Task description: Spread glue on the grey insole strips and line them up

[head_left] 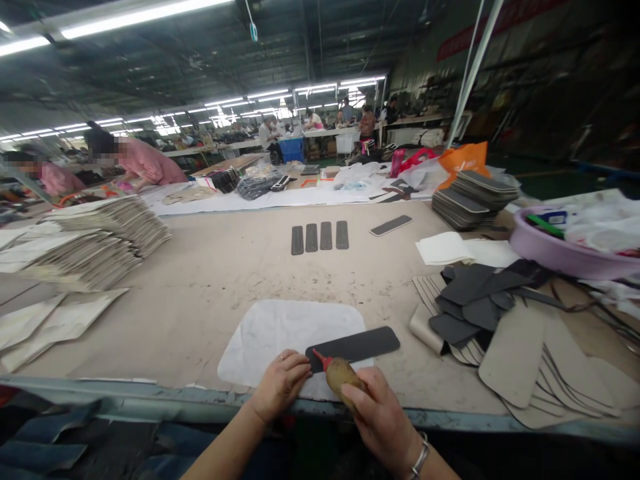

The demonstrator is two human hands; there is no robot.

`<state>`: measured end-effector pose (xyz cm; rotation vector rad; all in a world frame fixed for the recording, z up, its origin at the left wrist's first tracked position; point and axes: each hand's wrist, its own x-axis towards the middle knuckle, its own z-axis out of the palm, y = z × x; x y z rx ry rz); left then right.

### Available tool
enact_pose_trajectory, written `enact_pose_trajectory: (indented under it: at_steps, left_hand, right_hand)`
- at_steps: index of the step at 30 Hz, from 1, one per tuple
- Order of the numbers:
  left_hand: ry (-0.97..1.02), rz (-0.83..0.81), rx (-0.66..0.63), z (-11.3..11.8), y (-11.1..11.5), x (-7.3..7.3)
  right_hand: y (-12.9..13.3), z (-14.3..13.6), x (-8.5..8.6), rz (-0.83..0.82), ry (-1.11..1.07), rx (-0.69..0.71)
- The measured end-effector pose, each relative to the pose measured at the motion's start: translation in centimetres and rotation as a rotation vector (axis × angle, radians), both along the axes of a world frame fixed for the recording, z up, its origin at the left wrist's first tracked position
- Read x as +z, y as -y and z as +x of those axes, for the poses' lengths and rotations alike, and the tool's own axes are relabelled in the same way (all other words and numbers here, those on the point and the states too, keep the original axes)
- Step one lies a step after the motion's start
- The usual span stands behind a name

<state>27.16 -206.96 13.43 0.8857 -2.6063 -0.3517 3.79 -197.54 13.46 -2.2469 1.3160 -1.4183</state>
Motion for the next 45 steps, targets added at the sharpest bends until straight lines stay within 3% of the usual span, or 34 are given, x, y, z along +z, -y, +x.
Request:
enact_pose_trajectory:
  at_steps: [11,27,32,37,42,45]
  left_hand:
    - [0.008,0.007,-0.001,0.2,0.2,-0.4]
    - [-0.018,-0.067,-0.027,0.3,0.3,-0.7]
    - [0.006,-0.069,-0.013,0.4,0.1,-0.7]
    - [0.04,-0.027,-0.001,0.3,0.0,-0.6]
    - [0.014,-0.027,0.0,0.3,0.0,-0.7]
    - [-0.009,-0.021,0.006,0.2,-0.1,-0.7]
  right_hand:
    - [-0.8,-1.3,-1.0,-0.021,-0.091,-0.002]
    - [-2.8,-8.8,-2.7,0.019,-0.209,-0.363]
    - [-2.9,-10.0,-3.0,0.013,-0.248,-0.432]
    - [-2.9,-7.8,-1.8,0.019,-0.148,-0.381]
    - [-1.5,-3.0,0.1,0.031,0.013,-0.087]
    - [-0.3,-0.7,0.3,0.001,0.034,-0.002]
